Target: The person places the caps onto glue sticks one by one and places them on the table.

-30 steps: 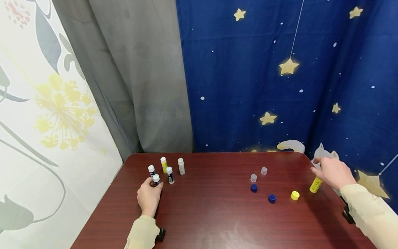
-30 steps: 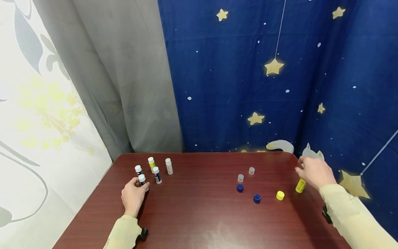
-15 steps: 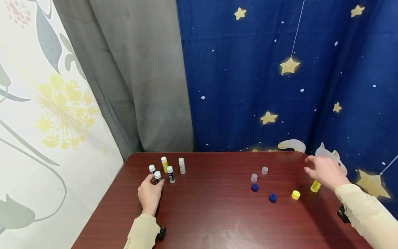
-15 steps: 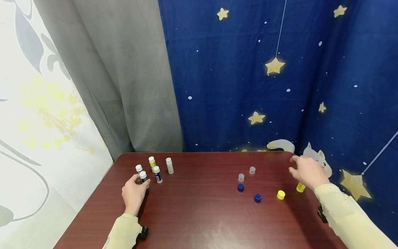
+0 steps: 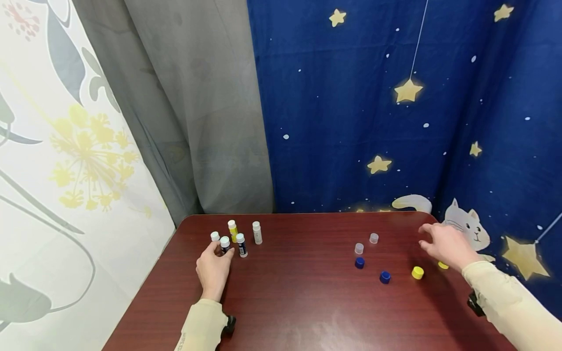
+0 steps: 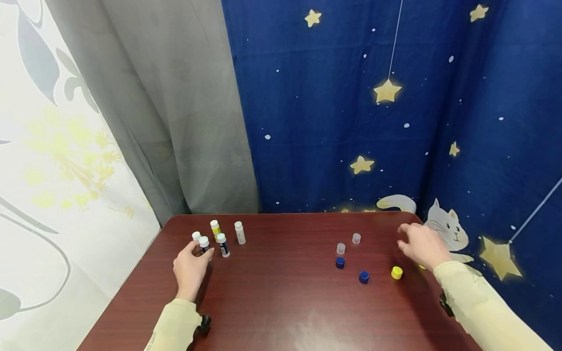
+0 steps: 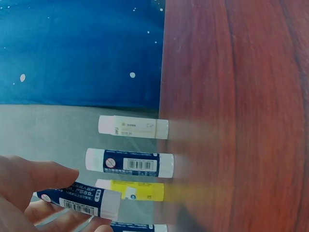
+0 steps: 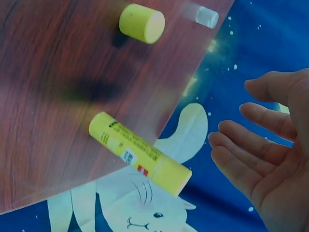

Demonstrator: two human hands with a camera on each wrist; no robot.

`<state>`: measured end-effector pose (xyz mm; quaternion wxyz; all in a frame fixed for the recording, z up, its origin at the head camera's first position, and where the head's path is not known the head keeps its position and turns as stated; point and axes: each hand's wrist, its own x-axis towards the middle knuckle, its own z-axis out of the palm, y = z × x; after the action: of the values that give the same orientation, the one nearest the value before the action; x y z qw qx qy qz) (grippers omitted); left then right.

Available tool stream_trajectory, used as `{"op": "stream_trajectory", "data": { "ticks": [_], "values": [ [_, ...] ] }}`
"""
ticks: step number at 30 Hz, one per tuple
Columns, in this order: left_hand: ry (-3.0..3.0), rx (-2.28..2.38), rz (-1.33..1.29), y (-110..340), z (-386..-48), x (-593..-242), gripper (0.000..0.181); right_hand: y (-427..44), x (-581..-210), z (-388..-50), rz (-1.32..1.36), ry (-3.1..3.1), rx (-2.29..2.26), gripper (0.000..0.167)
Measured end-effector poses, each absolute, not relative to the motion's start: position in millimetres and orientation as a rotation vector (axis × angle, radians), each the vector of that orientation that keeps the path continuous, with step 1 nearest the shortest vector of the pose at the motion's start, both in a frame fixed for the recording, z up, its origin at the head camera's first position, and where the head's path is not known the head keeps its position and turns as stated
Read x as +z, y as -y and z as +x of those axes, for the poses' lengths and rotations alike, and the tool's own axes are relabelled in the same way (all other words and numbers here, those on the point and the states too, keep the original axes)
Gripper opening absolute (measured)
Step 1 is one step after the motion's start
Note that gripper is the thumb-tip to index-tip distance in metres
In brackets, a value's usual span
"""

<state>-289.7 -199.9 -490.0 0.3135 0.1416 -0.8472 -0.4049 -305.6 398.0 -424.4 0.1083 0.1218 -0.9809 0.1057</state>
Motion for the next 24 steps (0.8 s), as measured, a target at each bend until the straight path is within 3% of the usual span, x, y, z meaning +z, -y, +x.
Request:
{"op": "stream_trajectory", "data": {
  "ticks": [24],
  "values": [
    [2.236,-1.069,0.338,185.0,-285.7,-472.5,0.029,-358.1,-446.0,-296.9,0.47,2.878,0.379,0.033]
  ]
}}
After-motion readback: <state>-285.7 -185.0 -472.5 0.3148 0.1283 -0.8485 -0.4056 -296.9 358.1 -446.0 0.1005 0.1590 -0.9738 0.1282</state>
